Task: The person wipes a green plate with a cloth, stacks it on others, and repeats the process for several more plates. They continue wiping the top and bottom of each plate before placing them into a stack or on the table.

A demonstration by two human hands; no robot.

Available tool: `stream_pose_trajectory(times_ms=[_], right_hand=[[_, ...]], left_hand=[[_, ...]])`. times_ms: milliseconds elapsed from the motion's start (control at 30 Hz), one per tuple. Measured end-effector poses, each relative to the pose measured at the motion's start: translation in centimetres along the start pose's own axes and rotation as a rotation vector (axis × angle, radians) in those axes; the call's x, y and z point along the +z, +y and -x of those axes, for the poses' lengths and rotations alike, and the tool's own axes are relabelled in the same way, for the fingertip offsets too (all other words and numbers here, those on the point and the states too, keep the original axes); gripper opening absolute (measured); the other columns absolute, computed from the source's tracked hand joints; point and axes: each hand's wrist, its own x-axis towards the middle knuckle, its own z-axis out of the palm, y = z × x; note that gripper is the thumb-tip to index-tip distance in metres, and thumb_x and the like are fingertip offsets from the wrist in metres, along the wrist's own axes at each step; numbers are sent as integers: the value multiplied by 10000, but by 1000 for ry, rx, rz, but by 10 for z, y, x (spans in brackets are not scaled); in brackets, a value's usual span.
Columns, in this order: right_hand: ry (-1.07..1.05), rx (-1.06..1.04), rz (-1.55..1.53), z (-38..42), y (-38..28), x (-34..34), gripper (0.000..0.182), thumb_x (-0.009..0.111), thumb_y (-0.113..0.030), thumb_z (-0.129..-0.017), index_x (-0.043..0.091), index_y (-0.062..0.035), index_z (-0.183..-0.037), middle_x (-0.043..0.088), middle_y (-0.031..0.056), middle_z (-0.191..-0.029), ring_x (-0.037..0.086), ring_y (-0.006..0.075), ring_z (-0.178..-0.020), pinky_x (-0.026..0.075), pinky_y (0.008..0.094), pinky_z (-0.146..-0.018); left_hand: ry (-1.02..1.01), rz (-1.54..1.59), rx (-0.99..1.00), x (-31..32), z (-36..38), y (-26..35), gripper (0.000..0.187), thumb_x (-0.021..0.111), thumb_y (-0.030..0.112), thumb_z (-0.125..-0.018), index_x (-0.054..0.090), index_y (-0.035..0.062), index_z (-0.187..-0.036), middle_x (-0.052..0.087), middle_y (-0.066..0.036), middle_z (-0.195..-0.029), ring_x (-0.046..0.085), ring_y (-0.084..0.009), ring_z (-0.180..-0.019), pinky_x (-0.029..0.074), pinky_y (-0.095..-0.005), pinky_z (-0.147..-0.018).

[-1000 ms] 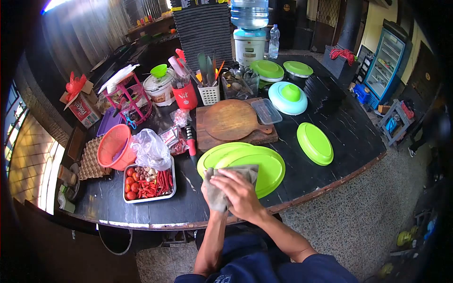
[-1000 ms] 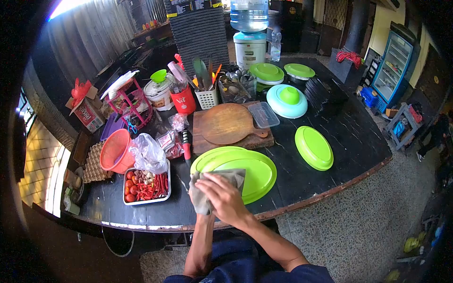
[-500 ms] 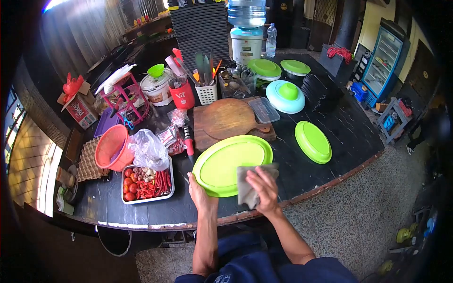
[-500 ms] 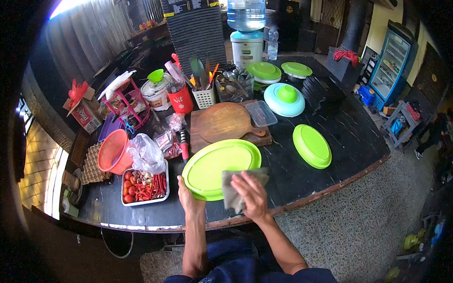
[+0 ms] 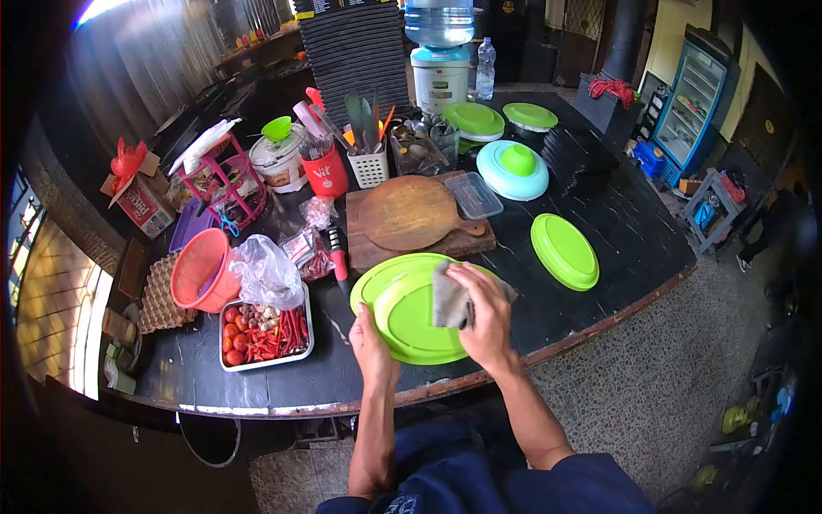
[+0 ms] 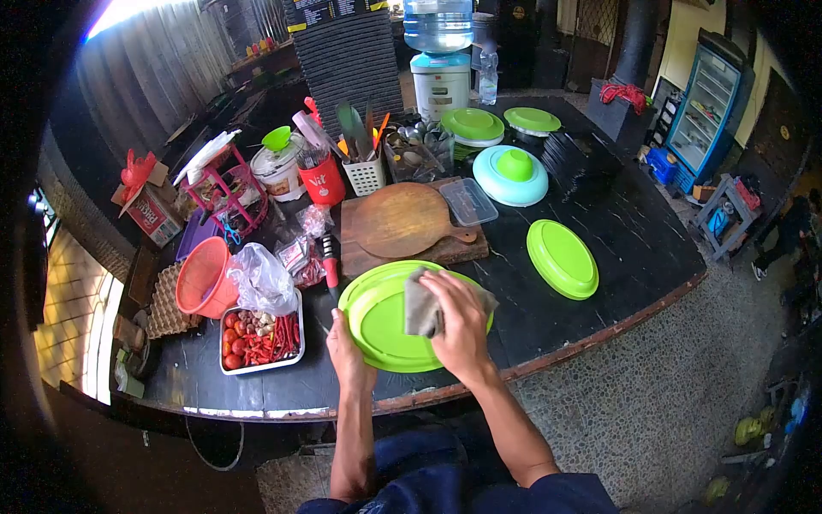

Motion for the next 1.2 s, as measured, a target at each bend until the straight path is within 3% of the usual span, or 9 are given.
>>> stream_pose_trajectory(times_ms=[67, 233, 367, 567, 700, 733, 900, 1067, 1200], right_hand=[[-77, -6, -25, 1, -7, 11, 573, 580, 119, -722, 631, -31, -1273, 666, 164, -1303, 573, 379, -1292, 422, 492, -1115], [-178, -116, -17, 9, -31, 26, 510, 673, -51, -845, 615, -47, -1352, 634, 142, -1384, 535, 366, -1352, 386, 525, -1153], [-306, -235, -47, 28, -43, 27, 423, 608, -43, -902, 642, -31, -1323, 639, 136, -1381, 555, 312, -1344, 434, 461, -1135], [-182, -276, 98, 53, -13, 15, 375, 569, -113, -978, 625, -31, -1339, 661, 128, -1358, 607, 316, -1293, 480, 475, -1099], [56, -130, 82, 55, 22, 7, 500, 710, -118, -883, 603, -13, -1360, 654, 149, -1365, 559, 372, -1340, 444, 500, -1120], [86, -64, 58, 51, 26, 4, 540, 718, -46, -843, 595, -9, -1368, 648, 169, -1365, 539, 398, -1354, 445, 496, -1115], [241, 226, -139, 27, 32, 3, 576, 612, 130, -782, 596, -23, -1337, 676, 199, -1256, 629, 383, -1221, 490, 447, -1047], [157, 58, 15, -3, 5, 1, 509, 612, 124, -775, 629, -10, -1266, 688, 188, -1181, 641, 376, -1144, 515, 456, -978], [23, -2, -10, -11, -13, 12, 552, 598, 130, -730, 635, -7, -1264, 691, 193, -1165, 630, 377, -1138, 497, 464, -999]], left_hand=[[-34, -40, -7, 3, 3, -10, 507, 446, 406, -1101, 601, -52, -1255, 718, -137, -1150, 718, -188, -970, 591, -325, -853], [-9, 9, 15, 6, 4, -19, 467, 435, 391, -1107, 596, -21, -1259, 705, -110, -1164, 697, -175, -1002, 578, -316, -863], [83, 114, -53, -7, -7, -13, 463, 453, 409, -1095, 617, -9, -1209, 714, -110, -1073, 706, -182, -915, 584, -316, -812], [111, 175, 37, -14, -12, 13, 510, 434, 434, -1098, 628, -29, -1187, 729, -115, -1075, 724, -198, -907, 588, -356, -812], [113, 160, 47, -17, -12, 17, 520, 434, 439, -1097, 624, -35, -1198, 731, -123, -1079, 727, -205, -910, 592, -357, -819], [99, 155, 58, -18, -12, 16, 521, 438, 438, -1096, 622, -38, -1203, 731, -125, -1083, 729, -206, -911, 594, -357, -819], [32, 57, 54, -17, -11, 10, 505, 456, 415, -1097, 625, -47, -1211, 735, -132, -1094, 733, -192, -909, 594, -321, -812], [-13, -8, 81, -7, -7, 15, 527, 451, 426, -1096, 630, -61, -1190, 734, -144, -1071, 731, -188, -886, 601, -321, -781], [-35, -72, 42, -8, -2, 7, 530, 443, 425, -1099, 623, -59, -1220, 731, -145, -1101, 732, -195, -914, 600, -318, -799]])
